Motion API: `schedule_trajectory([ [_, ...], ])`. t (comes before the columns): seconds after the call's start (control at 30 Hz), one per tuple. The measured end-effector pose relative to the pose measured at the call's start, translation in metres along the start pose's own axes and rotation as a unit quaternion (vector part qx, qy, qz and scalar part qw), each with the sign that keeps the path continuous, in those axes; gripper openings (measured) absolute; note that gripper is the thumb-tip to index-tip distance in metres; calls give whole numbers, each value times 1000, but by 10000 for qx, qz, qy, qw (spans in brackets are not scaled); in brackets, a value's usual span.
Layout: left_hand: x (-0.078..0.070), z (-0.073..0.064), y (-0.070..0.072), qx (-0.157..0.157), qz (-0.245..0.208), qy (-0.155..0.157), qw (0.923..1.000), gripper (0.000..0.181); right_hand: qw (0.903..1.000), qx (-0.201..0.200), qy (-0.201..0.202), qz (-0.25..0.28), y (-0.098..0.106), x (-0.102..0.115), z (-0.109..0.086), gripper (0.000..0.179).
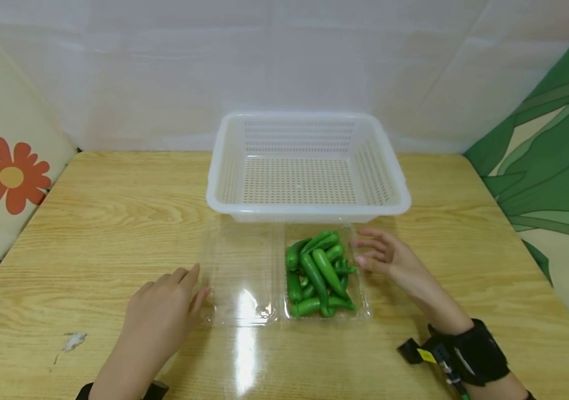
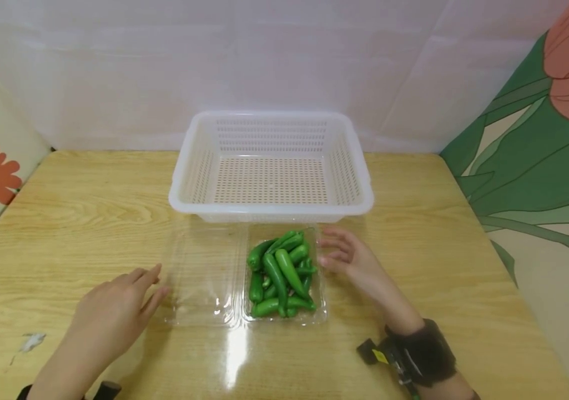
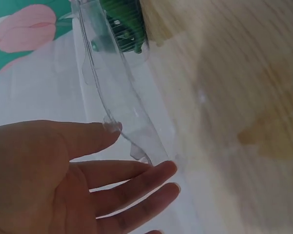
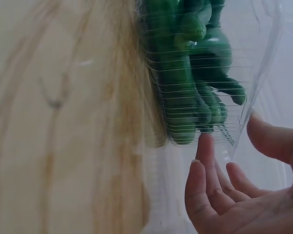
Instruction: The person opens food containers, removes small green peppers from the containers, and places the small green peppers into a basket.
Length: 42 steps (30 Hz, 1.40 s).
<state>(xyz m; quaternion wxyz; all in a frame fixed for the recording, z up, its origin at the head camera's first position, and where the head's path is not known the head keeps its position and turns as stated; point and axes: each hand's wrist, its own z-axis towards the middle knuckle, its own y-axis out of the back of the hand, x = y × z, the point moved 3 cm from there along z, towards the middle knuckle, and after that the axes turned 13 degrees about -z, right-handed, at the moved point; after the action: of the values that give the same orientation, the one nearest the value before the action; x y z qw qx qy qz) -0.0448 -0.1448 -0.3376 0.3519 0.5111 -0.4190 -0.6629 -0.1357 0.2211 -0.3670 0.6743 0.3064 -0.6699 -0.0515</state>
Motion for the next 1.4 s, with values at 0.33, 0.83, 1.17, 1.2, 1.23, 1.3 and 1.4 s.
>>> schedule_trajectory([
  [0.33, 11, 8, -11, 238, -411, 176, 9987, 43, 9996, 107, -176, -197, -4, 1, 0, 51],
  [0.83, 16, 14, -21, 492, -604, 128, 9969, 45, 9989, 315, -128, -308, -6, 0, 0, 48],
  [1.17, 20, 17, -24, 709, -665, 335, 9947, 48, 9972, 531, -367, -382, -5, -1, -2, 50],
  [1.2, 21, 17, -24, 750, -683, 375, 9941, 49, 9970, 541, -385, -388, -5, -1, -2, 50],
  [1.23, 22, 16, -24, 773, -704, 402, 9937, 48, 9969, 554, -404, -389, -5, -1, -2, 50],
  [1.3, 24, 17, -23, 781, -735, 432, 9933, 47, 9967, 570, -424, -395, -5, -1, -1, 50],
  [1.4, 26, 17, -20, 741, -744, 422, 9936, 44, 9966, 589, -442, -375, -5, -2, 0, 50],
])
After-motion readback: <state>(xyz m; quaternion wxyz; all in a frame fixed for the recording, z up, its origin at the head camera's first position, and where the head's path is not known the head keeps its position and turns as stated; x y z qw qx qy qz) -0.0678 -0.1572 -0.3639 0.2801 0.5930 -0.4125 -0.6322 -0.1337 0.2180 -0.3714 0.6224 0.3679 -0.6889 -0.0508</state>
